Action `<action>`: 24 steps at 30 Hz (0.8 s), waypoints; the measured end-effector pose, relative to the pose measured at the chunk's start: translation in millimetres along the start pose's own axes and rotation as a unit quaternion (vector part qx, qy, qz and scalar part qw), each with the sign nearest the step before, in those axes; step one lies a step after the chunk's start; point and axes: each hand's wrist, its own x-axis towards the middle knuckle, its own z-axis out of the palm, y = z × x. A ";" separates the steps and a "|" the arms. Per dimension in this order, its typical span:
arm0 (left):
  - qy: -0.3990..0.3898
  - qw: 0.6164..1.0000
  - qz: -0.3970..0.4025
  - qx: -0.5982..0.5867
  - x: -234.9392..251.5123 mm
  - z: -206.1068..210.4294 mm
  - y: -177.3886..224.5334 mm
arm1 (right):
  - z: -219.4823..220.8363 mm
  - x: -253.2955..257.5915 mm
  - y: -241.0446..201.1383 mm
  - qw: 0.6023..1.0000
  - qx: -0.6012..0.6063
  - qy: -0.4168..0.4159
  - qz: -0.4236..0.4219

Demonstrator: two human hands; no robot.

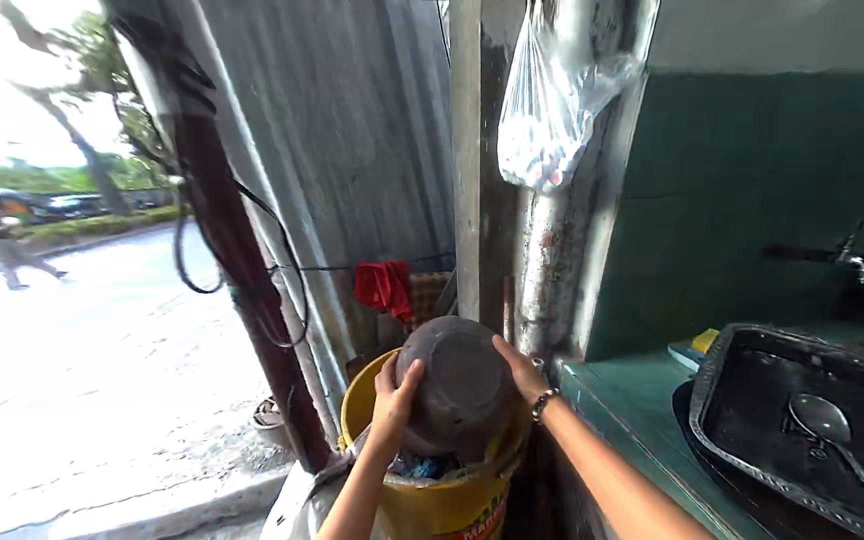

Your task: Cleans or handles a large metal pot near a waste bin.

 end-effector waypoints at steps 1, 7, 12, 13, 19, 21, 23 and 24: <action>-0.004 1.000 0.005 -0.004 -1.2 0.0 10.2 | -0.4 -6.8 -14.9 1.000 0.010 0.003 -0.002; -0.030 0.999 0.026 -0.019 -16.4 -1.2 72.3 | -7.6 -41.2 -83.7 0.999 0.032 0.002 -0.031; -0.044 0.996 0.069 -0.020 -36.7 -11.5 113.0 | -9.0 -67.5 -122.0 0.997 0.034 0.001 -0.064; -0.047 0.995 0.079 -0.024 -41.0 -12.9 120.7 | -7.5 -77.0 -131.4 0.997 0.035 0.001 -0.073; -0.050 0.990 0.128 -0.032 -61.7 -23.4 142.2 | -3.0 -109.2 -152.4 0.990 0.041 -0.014 -0.132; -0.051 0.988 0.142 -0.044 -65.3 -28.2 137.9 | -0.5 -111.8 -148.2 0.987 0.046 -0.016 -0.156; -0.049 0.986 0.153 -0.051 -68.5 -31.9 133.3 | 0.1 -111.9 -144.8 0.983 0.047 -0.018 -0.176; -0.050 0.985 0.158 -0.053 -70.8 -33.7 132.9 | 0.4 -112.1 -144.8 0.982 0.044 -0.020 -0.184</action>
